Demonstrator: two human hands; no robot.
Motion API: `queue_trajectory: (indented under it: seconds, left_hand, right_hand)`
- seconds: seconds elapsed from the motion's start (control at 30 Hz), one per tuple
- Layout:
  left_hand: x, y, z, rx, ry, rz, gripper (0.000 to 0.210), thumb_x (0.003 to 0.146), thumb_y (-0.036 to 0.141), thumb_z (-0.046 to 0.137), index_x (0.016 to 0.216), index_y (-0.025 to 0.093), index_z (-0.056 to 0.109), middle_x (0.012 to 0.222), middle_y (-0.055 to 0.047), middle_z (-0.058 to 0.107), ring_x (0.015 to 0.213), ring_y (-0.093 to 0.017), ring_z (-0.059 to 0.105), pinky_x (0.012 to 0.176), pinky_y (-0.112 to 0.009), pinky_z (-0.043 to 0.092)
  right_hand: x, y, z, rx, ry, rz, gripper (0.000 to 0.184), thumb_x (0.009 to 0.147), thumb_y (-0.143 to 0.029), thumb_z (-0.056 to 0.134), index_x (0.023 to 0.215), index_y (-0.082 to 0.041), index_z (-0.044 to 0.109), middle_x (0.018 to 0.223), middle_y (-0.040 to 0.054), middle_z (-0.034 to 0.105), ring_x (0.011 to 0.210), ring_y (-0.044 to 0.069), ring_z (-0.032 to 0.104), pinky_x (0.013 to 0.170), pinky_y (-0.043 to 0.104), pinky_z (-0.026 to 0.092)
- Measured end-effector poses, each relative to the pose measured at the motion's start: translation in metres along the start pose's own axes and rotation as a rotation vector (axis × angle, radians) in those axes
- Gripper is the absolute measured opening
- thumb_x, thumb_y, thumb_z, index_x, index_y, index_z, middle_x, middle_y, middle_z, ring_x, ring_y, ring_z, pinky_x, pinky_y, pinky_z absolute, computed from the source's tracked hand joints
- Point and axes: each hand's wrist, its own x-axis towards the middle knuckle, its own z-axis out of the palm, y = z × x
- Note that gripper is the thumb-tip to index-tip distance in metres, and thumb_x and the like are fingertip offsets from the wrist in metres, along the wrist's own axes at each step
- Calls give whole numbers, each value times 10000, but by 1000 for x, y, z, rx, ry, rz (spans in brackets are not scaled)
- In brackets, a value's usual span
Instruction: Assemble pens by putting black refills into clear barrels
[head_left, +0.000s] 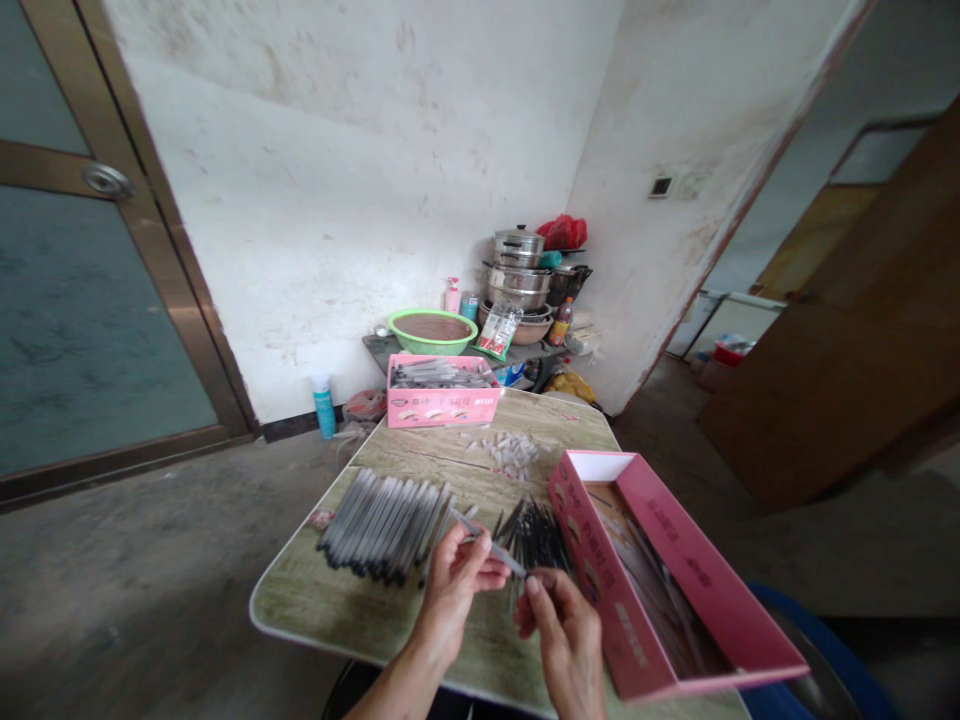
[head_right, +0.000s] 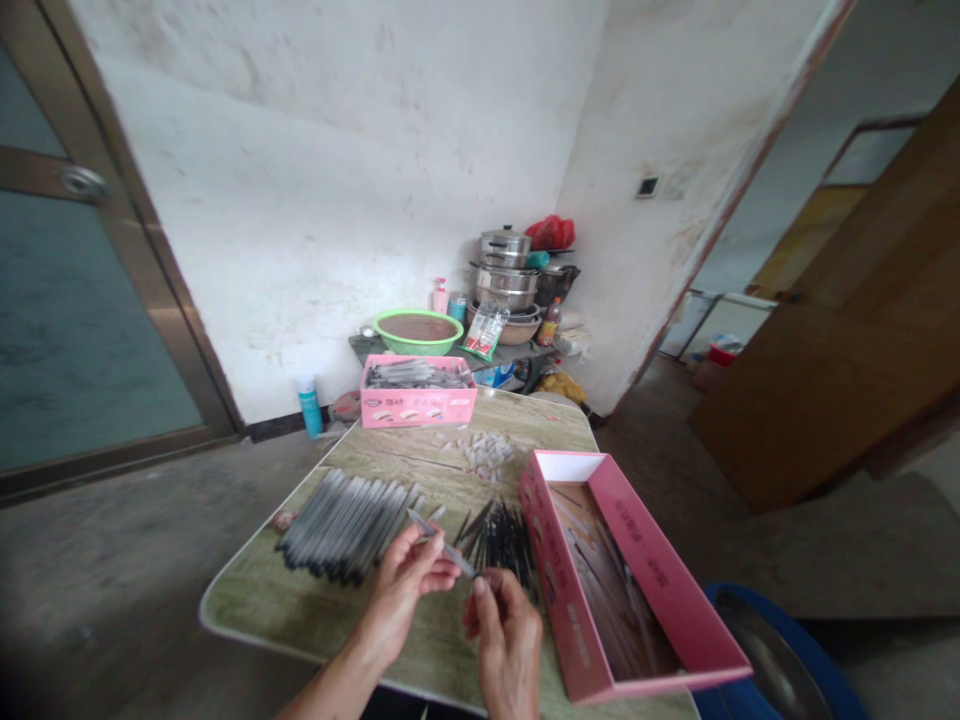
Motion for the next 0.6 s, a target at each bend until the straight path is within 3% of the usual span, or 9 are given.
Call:
queue_trajectory:
  seconds: [0.13, 0.3, 0.47, 0.6]
  left_hand:
    - [0, 0, 0, -1, -6, -7, 426, 750, 469, 706, 980, 134, 578, 792, -101, 715, 688, -197, 698, 632, -287, 565]
    - [1, 0, 0, -16, 18, -4, 449, 715, 485, 729, 967, 139, 590, 798, -96, 713, 683, -203, 700, 633, -299, 567]
    - [1, 1, 0, -6, 6, -12, 440, 727, 485, 720, 963, 136, 591, 782, -100, 716, 677, -200, 698, 624, -289, 563]
    - [1, 1, 0, -17, 35, -17, 463, 689, 495, 747, 954, 145, 602, 774, -87, 714, 669, -204, 699, 620, -293, 563]
  right_hand:
    - [2, 0, 1, 24, -2, 66, 509, 891, -586, 458, 605, -176, 552, 481, 3, 551, 421, 131, 509, 417, 216, 386]
    - [1, -3, 0, 43, 12, 43, 412, 830, -562, 578, 807, -155, 634, 559, 3, 601, 478, 148, 544, 460, 227, 427]
    - [0, -2, 2, 46, -13, 57, 477, 895, -554, 476, 605, -181, 542, 492, -1, 548, 436, 131, 504, 432, 219, 397]
    - [1, 0, 2, 52, -5, 45, 390, 865, -541, 542, 785, -165, 610, 552, -3, 585, 470, 136, 525, 454, 219, 411]
